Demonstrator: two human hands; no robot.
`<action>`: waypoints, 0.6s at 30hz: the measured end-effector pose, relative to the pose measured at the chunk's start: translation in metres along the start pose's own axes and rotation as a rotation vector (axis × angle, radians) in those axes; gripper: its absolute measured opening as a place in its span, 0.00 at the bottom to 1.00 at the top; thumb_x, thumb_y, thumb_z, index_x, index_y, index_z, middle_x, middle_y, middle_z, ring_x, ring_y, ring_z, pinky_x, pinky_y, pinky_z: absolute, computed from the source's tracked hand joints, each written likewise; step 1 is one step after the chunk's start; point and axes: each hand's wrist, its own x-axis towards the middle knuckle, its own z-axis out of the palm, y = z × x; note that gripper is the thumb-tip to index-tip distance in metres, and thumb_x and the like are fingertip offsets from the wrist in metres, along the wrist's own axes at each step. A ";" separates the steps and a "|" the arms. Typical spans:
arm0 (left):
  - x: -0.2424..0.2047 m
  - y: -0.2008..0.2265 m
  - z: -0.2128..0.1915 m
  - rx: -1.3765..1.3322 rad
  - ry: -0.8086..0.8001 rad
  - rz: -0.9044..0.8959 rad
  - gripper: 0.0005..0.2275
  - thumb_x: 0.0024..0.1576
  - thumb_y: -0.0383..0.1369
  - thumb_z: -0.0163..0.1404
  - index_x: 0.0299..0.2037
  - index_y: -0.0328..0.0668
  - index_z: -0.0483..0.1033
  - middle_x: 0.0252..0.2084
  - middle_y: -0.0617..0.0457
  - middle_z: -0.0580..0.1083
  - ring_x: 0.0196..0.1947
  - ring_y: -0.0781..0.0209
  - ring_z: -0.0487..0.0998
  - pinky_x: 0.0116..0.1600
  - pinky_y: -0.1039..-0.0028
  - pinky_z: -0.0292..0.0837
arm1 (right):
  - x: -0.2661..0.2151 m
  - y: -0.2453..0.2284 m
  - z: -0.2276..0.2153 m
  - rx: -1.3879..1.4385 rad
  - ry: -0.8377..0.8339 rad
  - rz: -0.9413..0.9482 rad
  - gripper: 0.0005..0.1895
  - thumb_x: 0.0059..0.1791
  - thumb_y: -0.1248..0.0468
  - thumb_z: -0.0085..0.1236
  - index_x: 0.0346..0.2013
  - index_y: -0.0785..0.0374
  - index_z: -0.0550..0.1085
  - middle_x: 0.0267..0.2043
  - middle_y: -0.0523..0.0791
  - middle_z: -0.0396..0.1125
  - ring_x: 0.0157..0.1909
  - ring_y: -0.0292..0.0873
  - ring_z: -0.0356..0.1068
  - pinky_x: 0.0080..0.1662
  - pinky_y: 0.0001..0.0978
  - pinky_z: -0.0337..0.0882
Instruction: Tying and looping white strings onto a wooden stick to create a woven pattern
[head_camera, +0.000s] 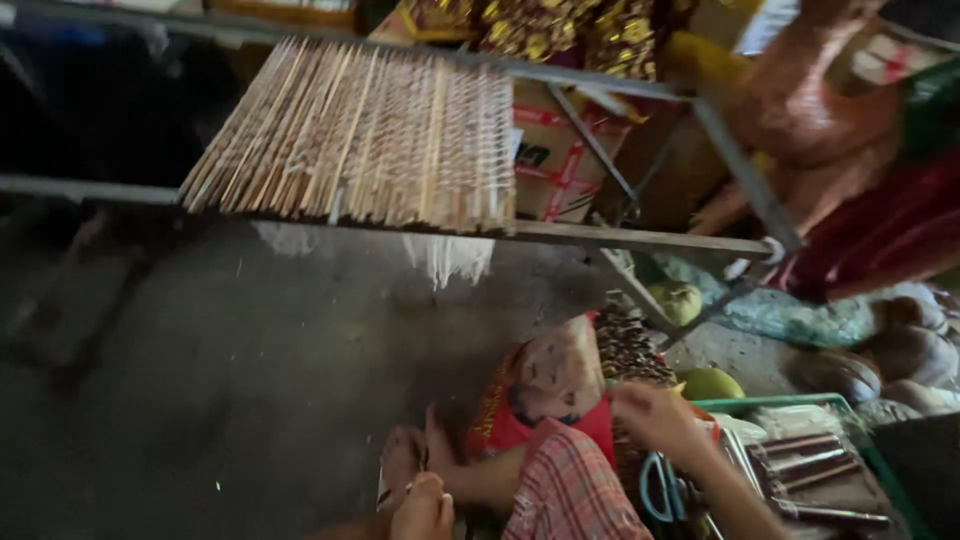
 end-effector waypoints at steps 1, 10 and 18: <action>-0.023 0.024 -0.021 -0.040 0.112 -0.039 0.05 0.62 0.36 0.51 0.41 0.56 0.67 0.31 0.68 0.61 0.35 0.84 0.65 0.54 0.90 0.53 | -0.014 0.032 0.022 0.023 -0.019 -0.103 0.18 0.46 0.49 0.60 0.48 0.44 0.83 0.44 0.34 0.83 0.46 0.30 0.80 0.51 0.29 0.74; 0.059 -0.085 0.077 -0.023 0.267 0.282 0.14 0.53 0.46 0.44 0.39 0.52 0.79 0.46 0.55 0.77 0.45 0.57 0.80 0.53 0.63 0.71 | -0.083 0.075 0.048 -0.009 -0.257 -0.446 0.10 0.46 0.49 0.62 0.37 0.46 0.82 0.36 0.35 0.81 0.39 0.34 0.80 0.44 0.28 0.74; -0.077 -0.024 0.026 -0.043 0.098 0.081 0.07 0.55 0.33 0.42 0.25 0.43 0.65 0.29 0.48 0.68 0.33 0.52 0.67 0.40 0.58 0.61 | -0.145 0.067 0.058 0.073 -0.282 -0.483 0.14 0.48 0.50 0.62 0.34 0.56 0.83 0.32 0.44 0.76 0.38 0.44 0.72 0.43 0.40 0.72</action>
